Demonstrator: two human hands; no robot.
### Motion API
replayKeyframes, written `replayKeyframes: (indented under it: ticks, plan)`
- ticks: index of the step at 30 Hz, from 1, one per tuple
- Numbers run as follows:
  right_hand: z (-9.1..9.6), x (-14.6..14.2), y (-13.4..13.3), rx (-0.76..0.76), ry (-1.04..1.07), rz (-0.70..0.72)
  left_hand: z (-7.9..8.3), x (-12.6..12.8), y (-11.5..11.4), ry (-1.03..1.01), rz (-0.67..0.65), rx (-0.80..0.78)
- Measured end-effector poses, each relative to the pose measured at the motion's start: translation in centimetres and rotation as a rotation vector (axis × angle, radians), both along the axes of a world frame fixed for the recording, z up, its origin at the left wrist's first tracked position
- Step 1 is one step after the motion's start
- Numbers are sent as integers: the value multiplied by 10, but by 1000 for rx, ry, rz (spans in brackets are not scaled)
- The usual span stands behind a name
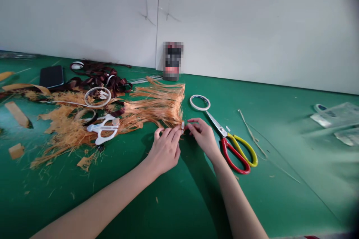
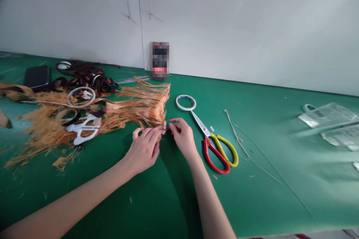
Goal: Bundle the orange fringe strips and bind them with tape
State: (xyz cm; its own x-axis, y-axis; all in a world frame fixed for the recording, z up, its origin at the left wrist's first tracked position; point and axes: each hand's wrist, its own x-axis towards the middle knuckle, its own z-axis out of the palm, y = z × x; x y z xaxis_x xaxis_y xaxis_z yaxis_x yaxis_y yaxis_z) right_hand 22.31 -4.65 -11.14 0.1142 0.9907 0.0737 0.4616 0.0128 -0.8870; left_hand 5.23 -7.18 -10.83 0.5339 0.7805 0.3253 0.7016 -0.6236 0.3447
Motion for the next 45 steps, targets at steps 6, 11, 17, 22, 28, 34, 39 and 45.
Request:
replayKeyframes:
  ticks: [6,11,17,22,28,34,39,45]
  plan:
    - [10,-2,-6,-232,319,59,2,0,0,-47,13,-12]
    - [15,-6,-8,-338,449,48,6,-2,2,-129,19,-32]
    - [21,-7,-10,-339,492,43,10,-9,6,-272,128,-8]
    - [22,-11,-12,-326,490,57,8,-12,11,-334,136,-51]
    - [20,-16,-12,-303,487,66,4,-10,17,-325,148,-20]
    - [16,-17,-12,-282,436,70,2,-9,22,-266,71,49]
    - [15,-23,-14,-244,405,71,3,-12,26,-264,60,-2]
    - [15,-27,-17,-227,363,102,7,-15,26,-262,60,-62]
